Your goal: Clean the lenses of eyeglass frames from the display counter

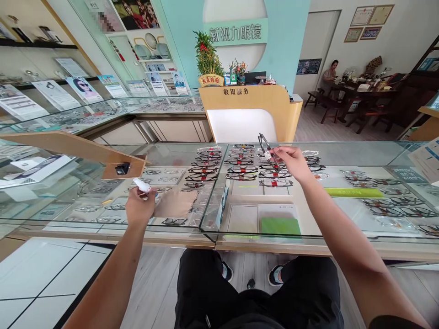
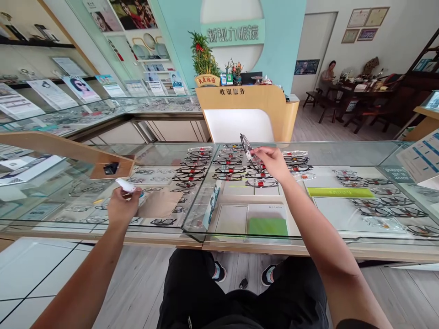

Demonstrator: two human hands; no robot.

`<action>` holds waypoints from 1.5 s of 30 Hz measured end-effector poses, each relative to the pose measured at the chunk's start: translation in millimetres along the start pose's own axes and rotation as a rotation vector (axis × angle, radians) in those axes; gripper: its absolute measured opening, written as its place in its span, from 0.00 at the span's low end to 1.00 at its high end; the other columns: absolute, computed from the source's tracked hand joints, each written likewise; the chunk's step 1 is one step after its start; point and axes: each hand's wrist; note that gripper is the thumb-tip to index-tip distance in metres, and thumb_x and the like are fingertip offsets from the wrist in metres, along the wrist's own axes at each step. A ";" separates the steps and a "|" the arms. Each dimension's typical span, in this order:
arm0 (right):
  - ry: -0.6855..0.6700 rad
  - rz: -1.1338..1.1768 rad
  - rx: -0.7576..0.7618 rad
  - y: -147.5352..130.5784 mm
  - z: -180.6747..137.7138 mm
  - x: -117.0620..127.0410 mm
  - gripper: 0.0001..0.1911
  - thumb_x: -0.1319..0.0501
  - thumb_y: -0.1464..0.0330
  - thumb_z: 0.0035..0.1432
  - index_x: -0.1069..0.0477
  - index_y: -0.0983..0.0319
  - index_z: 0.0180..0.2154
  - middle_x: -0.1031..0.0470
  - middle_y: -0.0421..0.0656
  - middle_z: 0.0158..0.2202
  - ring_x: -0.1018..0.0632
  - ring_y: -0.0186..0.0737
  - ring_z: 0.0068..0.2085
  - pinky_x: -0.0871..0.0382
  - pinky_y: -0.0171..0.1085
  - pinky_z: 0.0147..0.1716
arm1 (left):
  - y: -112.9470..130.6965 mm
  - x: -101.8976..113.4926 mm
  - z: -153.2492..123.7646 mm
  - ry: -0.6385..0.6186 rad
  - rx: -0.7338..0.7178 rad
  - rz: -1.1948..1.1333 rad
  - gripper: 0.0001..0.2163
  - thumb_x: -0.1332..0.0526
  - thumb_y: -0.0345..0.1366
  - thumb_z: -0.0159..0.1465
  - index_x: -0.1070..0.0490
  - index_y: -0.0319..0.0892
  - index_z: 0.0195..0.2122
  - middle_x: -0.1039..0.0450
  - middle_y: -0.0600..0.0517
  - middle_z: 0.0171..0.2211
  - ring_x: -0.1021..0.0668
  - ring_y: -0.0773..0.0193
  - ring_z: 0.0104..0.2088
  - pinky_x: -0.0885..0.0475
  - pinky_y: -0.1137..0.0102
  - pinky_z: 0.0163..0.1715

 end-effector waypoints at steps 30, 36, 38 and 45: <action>-0.166 -0.042 0.045 25.6 -9.3 -16.2 0.18 0.34 0.48 0.66 0.12 0.52 0.42 0.11 0.41 0.47 0.16 0.52 0.53 0.24 0.50 0.58 | 275.6 -179.8 -111.0 -0.971 -0.209 -1.070 0.25 0.28 0.64 0.61 0.27 0.45 0.36 0.21 0.51 0.33 0.16 0.59 0.35 0.20 0.66 0.36; -0.130 0.026 0.076 28.0 -13.6 -22.9 0.15 0.31 0.51 0.66 0.16 0.54 0.38 0.13 0.42 0.42 0.16 0.49 0.49 0.24 0.47 0.55 | 276.5 -175.4 -114.7 -0.931 -0.269 -1.046 0.18 0.29 0.54 0.65 0.31 0.46 0.37 0.21 0.53 0.31 0.17 0.59 0.35 0.23 0.64 0.37; -0.095 0.143 0.043 31.4 -12.6 -23.7 0.14 0.28 0.52 0.63 0.20 0.54 0.36 0.15 0.40 0.38 0.17 0.45 0.43 0.25 0.45 0.50 | 277.8 -171.4 -117.0 -0.924 -0.291 -1.061 0.17 0.29 0.51 0.64 0.32 0.46 0.36 0.22 0.53 0.32 0.16 0.59 0.35 0.24 0.64 0.37; -0.162 0.198 -0.151 32.9 -8.0 -17.7 0.17 0.21 0.53 0.52 0.18 0.56 0.35 0.20 0.39 0.36 0.23 0.41 0.40 0.29 0.43 0.48 | 281.5 -160.4 -123.0 -0.903 -0.327 -1.055 0.14 0.29 0.46 0.63 0.32 0.46 0.37 0.23 0.56 0.30 0.16 0.60 0.33 0.24 0.67 0.35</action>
Point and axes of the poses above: each hand's wrist, its own z-axis towards the middle knuckle, its own x-axis out of the back of the hand, y = z × x
